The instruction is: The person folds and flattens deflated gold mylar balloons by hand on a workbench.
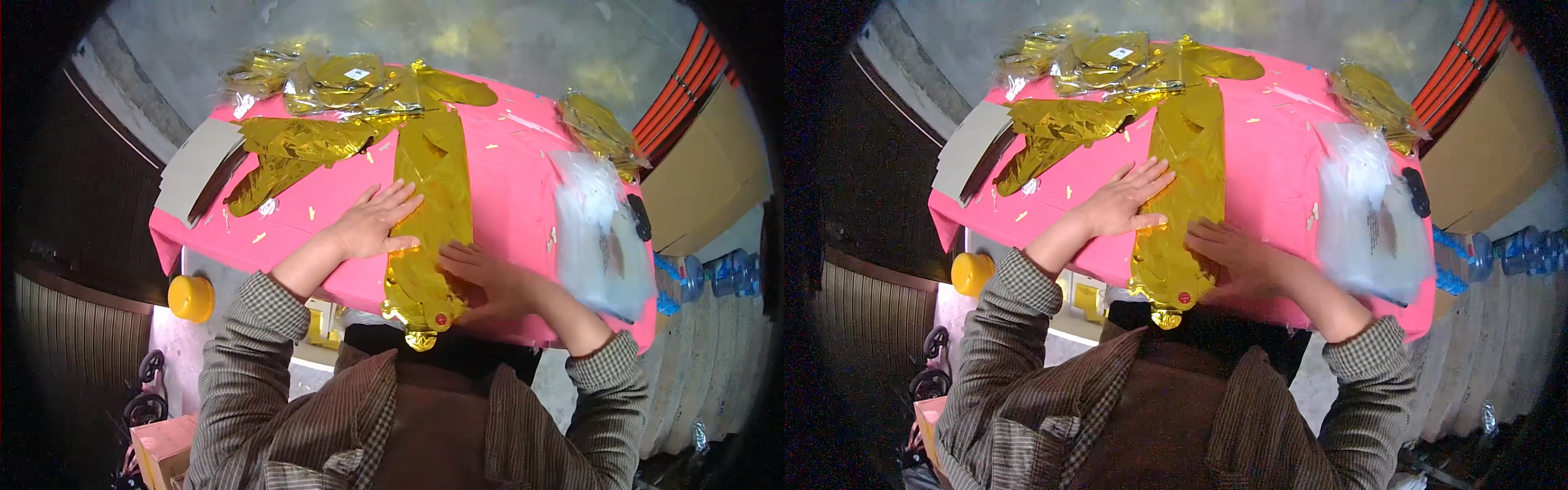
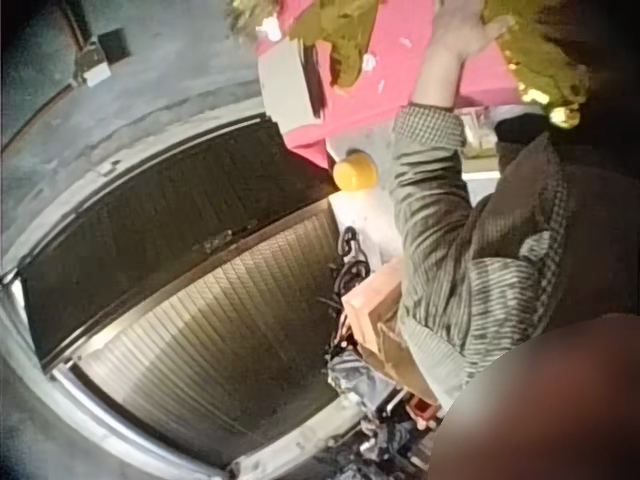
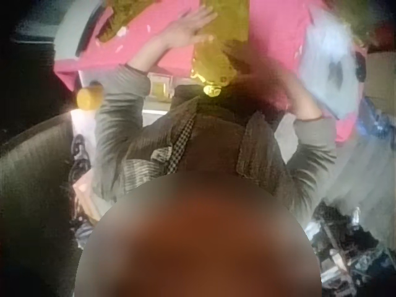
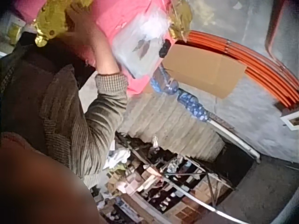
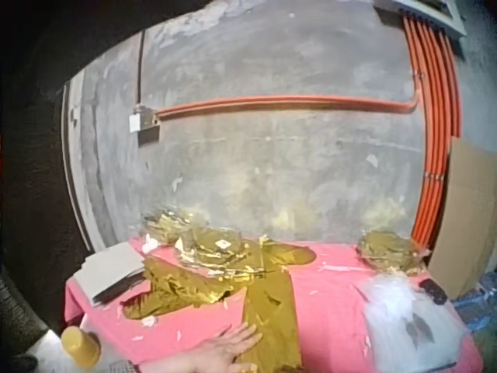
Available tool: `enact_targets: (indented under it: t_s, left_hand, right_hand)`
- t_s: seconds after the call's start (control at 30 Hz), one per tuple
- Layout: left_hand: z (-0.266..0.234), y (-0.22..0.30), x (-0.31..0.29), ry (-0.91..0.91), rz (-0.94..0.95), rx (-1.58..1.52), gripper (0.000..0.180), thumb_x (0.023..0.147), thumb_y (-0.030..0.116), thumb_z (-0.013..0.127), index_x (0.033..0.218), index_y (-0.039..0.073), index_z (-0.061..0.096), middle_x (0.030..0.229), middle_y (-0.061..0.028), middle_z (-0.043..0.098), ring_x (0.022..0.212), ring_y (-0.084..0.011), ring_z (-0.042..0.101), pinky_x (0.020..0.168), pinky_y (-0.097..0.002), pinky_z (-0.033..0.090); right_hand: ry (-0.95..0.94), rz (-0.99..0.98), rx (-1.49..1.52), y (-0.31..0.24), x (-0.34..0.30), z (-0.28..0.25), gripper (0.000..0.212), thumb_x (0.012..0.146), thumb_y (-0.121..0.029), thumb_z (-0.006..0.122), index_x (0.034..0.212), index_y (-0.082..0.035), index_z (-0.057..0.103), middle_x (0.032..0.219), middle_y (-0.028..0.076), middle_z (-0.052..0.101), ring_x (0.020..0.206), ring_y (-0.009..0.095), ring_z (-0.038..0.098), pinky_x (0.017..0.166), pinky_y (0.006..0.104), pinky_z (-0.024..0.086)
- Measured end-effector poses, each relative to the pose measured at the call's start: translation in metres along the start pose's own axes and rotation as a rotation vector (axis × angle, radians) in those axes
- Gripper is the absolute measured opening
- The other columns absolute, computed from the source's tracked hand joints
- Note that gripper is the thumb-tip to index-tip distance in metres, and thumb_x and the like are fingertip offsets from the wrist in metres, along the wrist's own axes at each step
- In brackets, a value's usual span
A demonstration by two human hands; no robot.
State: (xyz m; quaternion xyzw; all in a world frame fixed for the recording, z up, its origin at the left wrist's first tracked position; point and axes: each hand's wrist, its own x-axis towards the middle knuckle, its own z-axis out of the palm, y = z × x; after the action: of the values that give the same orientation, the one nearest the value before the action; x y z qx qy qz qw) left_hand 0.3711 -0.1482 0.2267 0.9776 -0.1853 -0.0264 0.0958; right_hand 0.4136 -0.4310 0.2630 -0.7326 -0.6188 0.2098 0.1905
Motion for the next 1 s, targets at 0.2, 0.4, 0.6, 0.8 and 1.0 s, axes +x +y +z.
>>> enact_targets:
  t_s: [0.2, 0.4, 0.6, 0.8, 1.0]
  left_hand:
    - [-0.002, -0.001, 0.001, -0.015, 0.005, 0.006, 0.082, 0.087, 0.065, 0.039, 0.147, 0.013, 0.020, 0.152, -0.0142, 0.017, 0.142, -0.0284, 0.011, 0.114, -0.0467, 0.010]
    - [-0.001, -0.001, 0.003, -0.031, 0.000, -0.016, 0.080, 0.088, 0.062, 0.040, 0.147, 0.013, 0.019, 0.153, -0.0148, 0.015, 0.142, -0.0293, 0.010, 0.114, -0.0477, 0.009]
    - [-0.005, 0.003, 0.000, -0.039, -0.001, -0.011, 0.078, 0.089, 0.058, 0.042, 0.147, 0.013, 0.017, 0.153, -0.0152, 0.014, 0.142, -0.0299, 0.010, 0.114, -0.0487, 0.008]
    - [-0.008, 0.012, -0.010, 0.259, 0.106, -0.117, 0.052, 0.084, 0.035, 0.061, 0.124, 0.006, 0.048, 0.131, -0.0164, 0.044, 0.122, -0.0329, 0.042, 0.101, -0.0442, 0.035]
    - [-0.005, 0.014, -0.022, 0.327, 0.183, -0.313, 0.016, 0.080, 0.013, 0.063, 0.092, 0.003, 0.059, 0.097, -0.0121, 0.060, 0.094, -0.0319, 0.057, 0.083, -0.0400, 0.048]
  right_hand:
    - [0.094, 0.044, -0.259, -0.022, -0.014, 0.014, 0.089, 0.070, -0.035, 0.074, 0.140, -0.002, 0.029, 0.146, 0.021, 0.027, 0.136, 0.038, 0.025, 0.111, 0.0489, 0.019]
    - [0.285, 0.028, -0.226, -0.029, 0.004, 0.033, 0.076, 0.070, -0.031, 0.074, 0.131, -0.002, 0.040, 0.139, 0.019, 0.038, 0.130, 0.037, 0.035, 0.108, 0.0481, 0.027]
    - [0.399, -0.097, -0.243, -0.012, 0.008, 0.039, 0.051, 0.073, -0.024, 0.069, 0.115, -0.002, 0.052, 0.123, 0.017, 0.052, 0.118, 0.035, 0.049, 0.100, 0.0453, 0.040]
    - [0.433, -0.183, -0.306, -0.001, 0.010, 0.039, 0.031, 0.077, -0.012, 0.060, 0.106, -0.001, 0.054, 0.118, 0.016, 0.055, 0.113, 0.034, 0.054, 0.095, 0.0409, 0.045]
    - [0.486, -0.049, -0.036, -0.014, 0.006, 0.032, 0.025, 0.080, -0.008, 0.058, 0.105, -0.003, 0.054, 0.104, 0.016, 0.062, 0.096, 0.034, 0.061, 0.079, 0.0416, 0.050]
